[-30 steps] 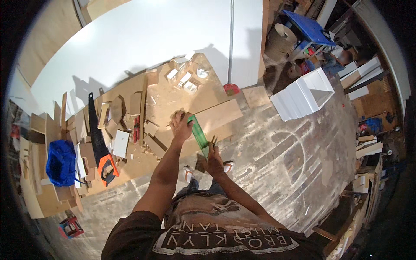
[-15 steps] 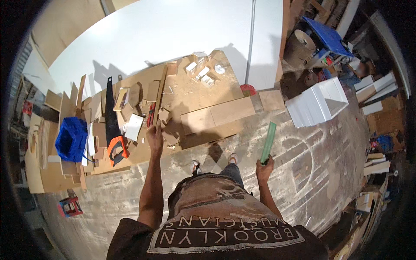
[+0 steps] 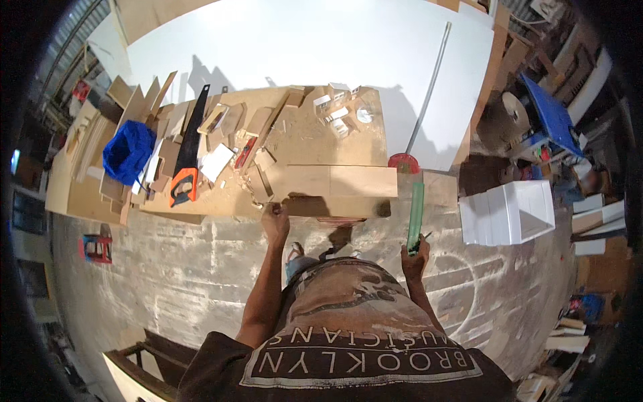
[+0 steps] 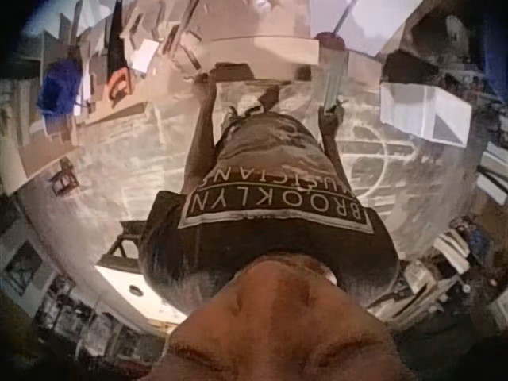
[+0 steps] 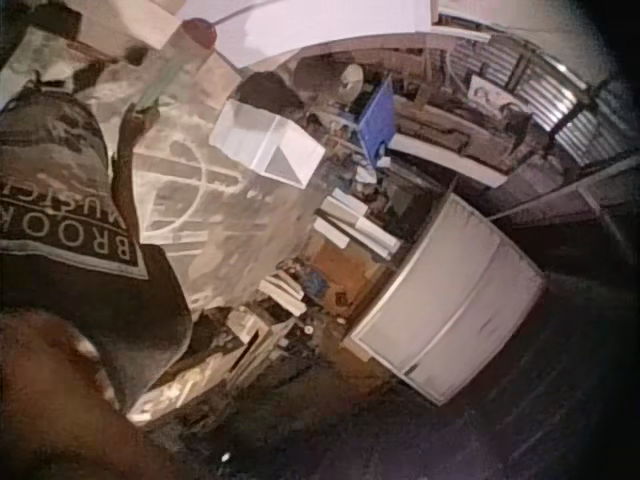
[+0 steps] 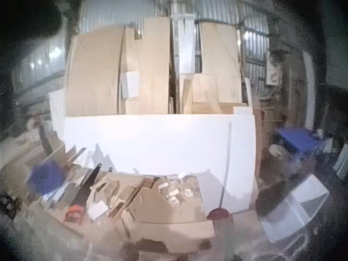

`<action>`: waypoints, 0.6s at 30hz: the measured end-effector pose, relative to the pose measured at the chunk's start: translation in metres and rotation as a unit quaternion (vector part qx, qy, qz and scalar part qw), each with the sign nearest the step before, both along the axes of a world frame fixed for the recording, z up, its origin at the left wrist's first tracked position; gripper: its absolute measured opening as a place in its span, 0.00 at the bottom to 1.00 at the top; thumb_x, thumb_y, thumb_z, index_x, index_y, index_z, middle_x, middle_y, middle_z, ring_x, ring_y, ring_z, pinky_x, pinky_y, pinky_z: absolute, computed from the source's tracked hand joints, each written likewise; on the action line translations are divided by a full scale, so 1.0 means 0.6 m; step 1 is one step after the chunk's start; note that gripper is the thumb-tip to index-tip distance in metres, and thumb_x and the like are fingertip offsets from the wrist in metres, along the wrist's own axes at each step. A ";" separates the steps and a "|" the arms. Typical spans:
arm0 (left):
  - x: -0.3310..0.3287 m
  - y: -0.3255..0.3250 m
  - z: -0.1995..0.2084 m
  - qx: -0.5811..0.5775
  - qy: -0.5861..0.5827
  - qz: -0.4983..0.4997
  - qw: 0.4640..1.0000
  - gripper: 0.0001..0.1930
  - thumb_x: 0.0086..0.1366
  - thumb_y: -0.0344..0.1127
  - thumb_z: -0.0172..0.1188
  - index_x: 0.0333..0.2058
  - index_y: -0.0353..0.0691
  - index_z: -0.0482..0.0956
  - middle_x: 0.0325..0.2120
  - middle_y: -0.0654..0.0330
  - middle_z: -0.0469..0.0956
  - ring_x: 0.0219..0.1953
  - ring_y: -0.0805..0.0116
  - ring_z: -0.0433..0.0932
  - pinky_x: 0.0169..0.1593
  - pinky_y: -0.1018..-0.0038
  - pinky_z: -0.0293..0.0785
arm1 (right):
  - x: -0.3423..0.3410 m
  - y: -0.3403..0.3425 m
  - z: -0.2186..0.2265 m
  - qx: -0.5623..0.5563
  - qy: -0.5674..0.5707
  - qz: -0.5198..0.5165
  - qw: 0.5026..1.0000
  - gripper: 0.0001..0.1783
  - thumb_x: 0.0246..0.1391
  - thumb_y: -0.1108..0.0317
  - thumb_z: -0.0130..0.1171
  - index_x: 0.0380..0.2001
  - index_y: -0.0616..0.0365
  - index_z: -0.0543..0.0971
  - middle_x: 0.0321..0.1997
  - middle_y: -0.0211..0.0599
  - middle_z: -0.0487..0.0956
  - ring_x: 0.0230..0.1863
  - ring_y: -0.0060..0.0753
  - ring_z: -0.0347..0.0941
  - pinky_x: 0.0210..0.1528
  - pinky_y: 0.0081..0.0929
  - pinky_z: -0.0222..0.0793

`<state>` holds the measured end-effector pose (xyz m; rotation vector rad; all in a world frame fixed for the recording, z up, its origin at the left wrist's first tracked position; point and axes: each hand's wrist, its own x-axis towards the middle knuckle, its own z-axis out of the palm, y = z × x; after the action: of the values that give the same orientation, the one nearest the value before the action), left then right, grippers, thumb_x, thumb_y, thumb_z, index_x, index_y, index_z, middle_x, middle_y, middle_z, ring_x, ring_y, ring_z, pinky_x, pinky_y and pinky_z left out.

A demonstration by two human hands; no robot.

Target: The person positions pieces of wood on a workbench, aligns a ruler with a mark on one piece, and uses a pencil to draw a straight line across the surface.

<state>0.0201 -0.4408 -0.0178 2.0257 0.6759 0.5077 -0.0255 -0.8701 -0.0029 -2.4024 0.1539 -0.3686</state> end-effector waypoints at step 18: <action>0.119 -0.097 0.024 0.167 0.284 -0.011 0.944 0.58 0.43 0.52 0.77 0.69 0.48 0.50 0.61 0.47 0.59 0.64 0.42 0.59 0.60 0.47 0.67 | 0.114 0.048 0.071 0.096 0.048 0.159 0.981 0.35 0.47 0.68 0.69 0.60 0.65 0.70 0.49 0.52 0.74 0.46 0.51 0.75 0.49 0.41 0.73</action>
<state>0.0912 -0.4993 -0.0036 2.5281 0.9548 0.0046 0.0427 -0.8413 0.0399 -2.2068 -0.1443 -0.0842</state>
